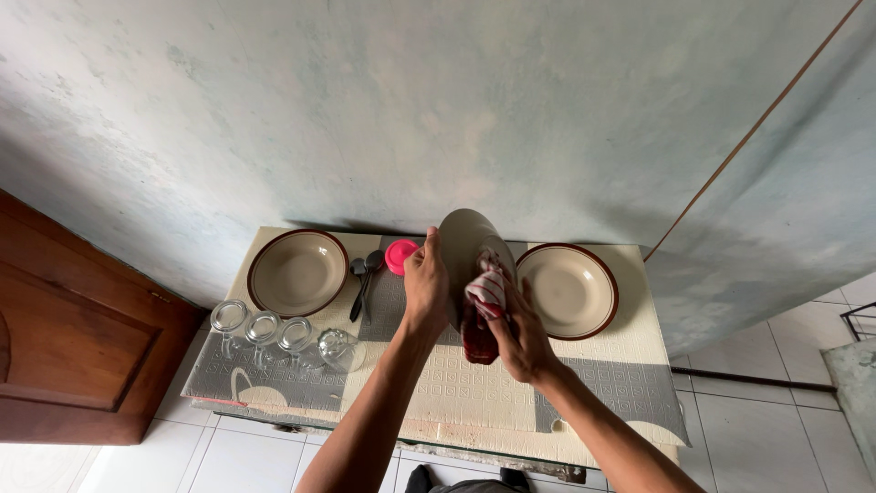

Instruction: The person wipes ceramic plates with a checkered cloth at a small side table, turning each plate to clean both sides. They carry one wiped plate to a larger dining table covered with a white cloth and place it there, then return to wiping more plates.

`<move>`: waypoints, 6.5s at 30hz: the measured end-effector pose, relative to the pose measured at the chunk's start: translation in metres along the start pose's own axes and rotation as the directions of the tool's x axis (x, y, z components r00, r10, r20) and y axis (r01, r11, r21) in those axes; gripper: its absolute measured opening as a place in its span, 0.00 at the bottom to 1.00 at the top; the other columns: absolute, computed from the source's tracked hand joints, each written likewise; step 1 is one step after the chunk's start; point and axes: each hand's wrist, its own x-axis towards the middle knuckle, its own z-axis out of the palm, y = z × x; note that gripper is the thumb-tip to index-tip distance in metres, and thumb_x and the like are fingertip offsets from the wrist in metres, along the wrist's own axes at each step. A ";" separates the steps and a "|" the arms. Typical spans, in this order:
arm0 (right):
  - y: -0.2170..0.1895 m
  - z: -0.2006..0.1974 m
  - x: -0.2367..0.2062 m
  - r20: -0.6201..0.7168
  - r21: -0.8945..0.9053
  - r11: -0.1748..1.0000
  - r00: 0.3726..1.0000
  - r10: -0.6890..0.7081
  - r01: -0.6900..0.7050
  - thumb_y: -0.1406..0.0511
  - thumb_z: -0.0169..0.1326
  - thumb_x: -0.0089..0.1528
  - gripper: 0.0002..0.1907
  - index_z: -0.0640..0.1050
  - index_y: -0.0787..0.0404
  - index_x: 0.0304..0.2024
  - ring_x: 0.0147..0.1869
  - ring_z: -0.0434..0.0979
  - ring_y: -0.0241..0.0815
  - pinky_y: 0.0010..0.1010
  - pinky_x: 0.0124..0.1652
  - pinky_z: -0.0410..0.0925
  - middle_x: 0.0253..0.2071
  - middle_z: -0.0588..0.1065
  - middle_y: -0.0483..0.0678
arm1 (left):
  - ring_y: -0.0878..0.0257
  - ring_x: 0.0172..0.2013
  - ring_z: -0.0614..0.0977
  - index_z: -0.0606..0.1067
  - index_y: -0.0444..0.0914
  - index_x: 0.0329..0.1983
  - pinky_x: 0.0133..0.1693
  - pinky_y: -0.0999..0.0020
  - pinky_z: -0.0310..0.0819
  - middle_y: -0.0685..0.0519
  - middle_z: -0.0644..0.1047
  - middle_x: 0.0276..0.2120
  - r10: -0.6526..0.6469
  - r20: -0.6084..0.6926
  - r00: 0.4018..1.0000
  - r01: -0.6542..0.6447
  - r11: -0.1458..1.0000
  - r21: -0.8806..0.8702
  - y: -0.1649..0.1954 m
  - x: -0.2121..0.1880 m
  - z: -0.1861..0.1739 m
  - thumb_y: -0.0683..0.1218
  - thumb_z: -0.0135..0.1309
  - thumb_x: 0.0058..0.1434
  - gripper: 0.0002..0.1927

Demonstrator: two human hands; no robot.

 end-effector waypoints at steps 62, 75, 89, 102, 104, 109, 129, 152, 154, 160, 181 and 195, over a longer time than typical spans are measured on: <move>0.014 -0.001 -0.009 0.026 -0.049 0.999 1.000 -0.015 0.016 0.57 0.38 0.72 0.26 0.64 0.59 0.71 0.62 0.72 0.65 0.46 0.60 0.66 0.56 0.76 0.66 | 0.73 0.18 0.53 0.59 0.43 0.17 0.19 0.67 0.44 0.63 0.56 0.15 -0.028 -0.042 0.999 0.034 0.987 0.155 0.008 -0.002 0.000 0.60 0.44 0.74 0.30; 0.009 0.012 -0.025 0.001 0.371 0.917 0.988 0.157 -0.147 0.55 0.42 0.73 0.27 0.68 0.67 0.66 0.63 0.76 0.50 0.38 0.62 0.68 0.61 0.74 0.61 | 0.71 0.17 0.50 0.52 0.46 0.18 0.20 0.64 0.43 0.63 0.52 0.15 -0.054 -0.187 0.981 0.068 0.995 0.069 0.006 0.013 -0.008 0.61 0.46 0.72 0.30; 0.019 0.012 -0.007 -0.043 0.317 0.920 0.965 0.257 -0.231 0.50 0.38 0.71 0.36 0.55 0.65 0.75 0.65 0.76 0.50 0.37 0.61 0.68 0.64 0.73 0.62 | 0.73 0.18 0.54 0.58 0.43 0.17 0.19 0.67 0.46 0.63 0.57 0.15 0.060 -0.049 0.997 -0.053 0.990 0.133 0.012 -0.002 0.006 0.61 0.44 0.73 0.31; 0.005 0.011 0.014 0.033 0.421 0.707 0.788 0.615 -0.569 0.53 0.35 0.73 0.30 0.67 0.55 0.74 0.40 0.78 0.51 0.38 0.42 0.70 0.43 0.80 0.64 | 0.74 0.21 0.58 0.62 0.37 0.17 0.20 0.69 0.52 0.62 0.62 0.15 0.115 -0.041 0.993 -0.089 0.913 0.398 0.002 -0.016 0.006 0.61 0.44 0.73 0.32; 0.002 0.011 0.017 -0.097 0.383 0.899 0.958 0.270 -0.214 0.53 0.37 0.76 0.26 0.71 0.61 0.68 0.54 0.77 0.49 0.36 0.53 0.67 0.54 0.77 0.62 | 0.73 0.20 0.58 0.66 0.36 0.19 0.20 0.67 0.51 0.61 0.62 0.15 0.094 -0.021 0.995 -0.083 0.948 0.309 0.001 -0.015 0.004 0.61 0.44 0.73 0.31; 0.000 0.014 0.018 -0.011 0.376 0.865 0.932 0.363 -0.332 0.53 0.37 0.74 0.25 0.75 0.62 0.59 0.49 0.80 0.46 0.35 0.50 0.71 0.45 0.80 0.58 | 0.74 0.20 0.60 0.68 0.35 0.19 0.21 0.68 0.55 0.61 0.65 0.16 0.101 -0.041 0.994 -0.081 0.935 0.346 -0.002 -0.012 0.000 0.61 0.43 0.74 0.32; 0.029 0.035 0.003 0.128 0.530 0.701 0.862 0.490 -0.477 0.53 0.34 0.74 0.25 0.75 0.62 0.57 0.33 0.75 0.33 0.28 0.33 0.71 0.34 0.78 0.46 | 0.70 0.19 0.65 0.74 0.29 0.22 0.21 0.63 0.59 0.52 0.68 0.12 0.215 -0.012 0.977 -0.168 0.798 0.579 0.011 -0.014 0.005 0.60 0.45 0.72 0.33; 0.069 0.006 0.000 0.398 0.820 -0.025 0.540 0.742 -0.572 0.61 0.60 0.54 0.15 0.77 0.67 0.36 0.23 0.74 0.44 0.38 0.21 0.69 0.28 0.73 0.52 | 0.50 0.44 0.79 0.81 0.40 0.38 0.47 0.57 0.67 0.43 0.80 0.38 0.486 0.719 0.497 -0.757 -0.163 0.633 0.016 -0.029 -0.049 0.65 0.54 0.61 0.25; 0.072 0.007 -0.001 0.406 0.769 0.034 0.528 0.746 -0.639 0.58 0.62 0.52 0.19 0.77 0.65 0.37 0.22 0.71 0.47 0.41 0.18 0.66 0.28 0.72 0.53 | 0.48 0.44 0.79 0.80 0.36 0.47 0.45 0.57 0.69 0.39 0.80 0.41 0.609 0.539 0.582 -0.597 -0.130 0.791 0.018 -0.018 -0.063 0.63 0.52 0.66 0.27; 0.061 0.014 0.012 0.367 0.750 0.116 0.556 0.746 -0.651 0.51 0.71 0.46 0.32 0.73 0.55 0.46 0.48 0.76 0.47 0.47 0.43 0.71 0.43 0.77 0.48 | 0.60 0.24 0.77 0.74 0.31 0.35 0.29 0.59 0.74 0.46 0.74 0.21 0.001 0.084 0.996 -0.062 0.684 0.726 0.014 0.009 -0.110 0.56 0.49 0.69 0.22; 0.049 0.080 0.046 0.097 0.365 0.625 0.696 0.711 -0.690 0.53 0.53 0.66 0.22 0.75 0.58 0.56 0.51 0.75 0.36 0.33 0.51 0.69 0.48 0.76 0.45 | 0.69 0.23 0.60 0.72 0.31 0.30 0.23 0.65 0.58 0.56 0.63 0.18 0.187 -0.173 0.967 -0.040 0.782 0.622 0.044 -0.011 -0.133 0.54 0.45 0.74 0.24; 0.099 -0.042 -0.032 -0.008 0.632 0.538 0.689 0.725 -0.558 0.62 0.54 0.69 0.11 0.79 0.63 0.47 0.34 0.71 0.29 0.27 0.32 0.71 0.33 0.73 0.41 | 0.50 0.20 0.78 0.72 0.36 0.51 0.26 0.53 0.68 0.41 0.78 0.21 0.175 0.272 0.946 -0.320 0.622 0.715 -0.071 0.030 -0.045 0.52 0.48 0.68 0.16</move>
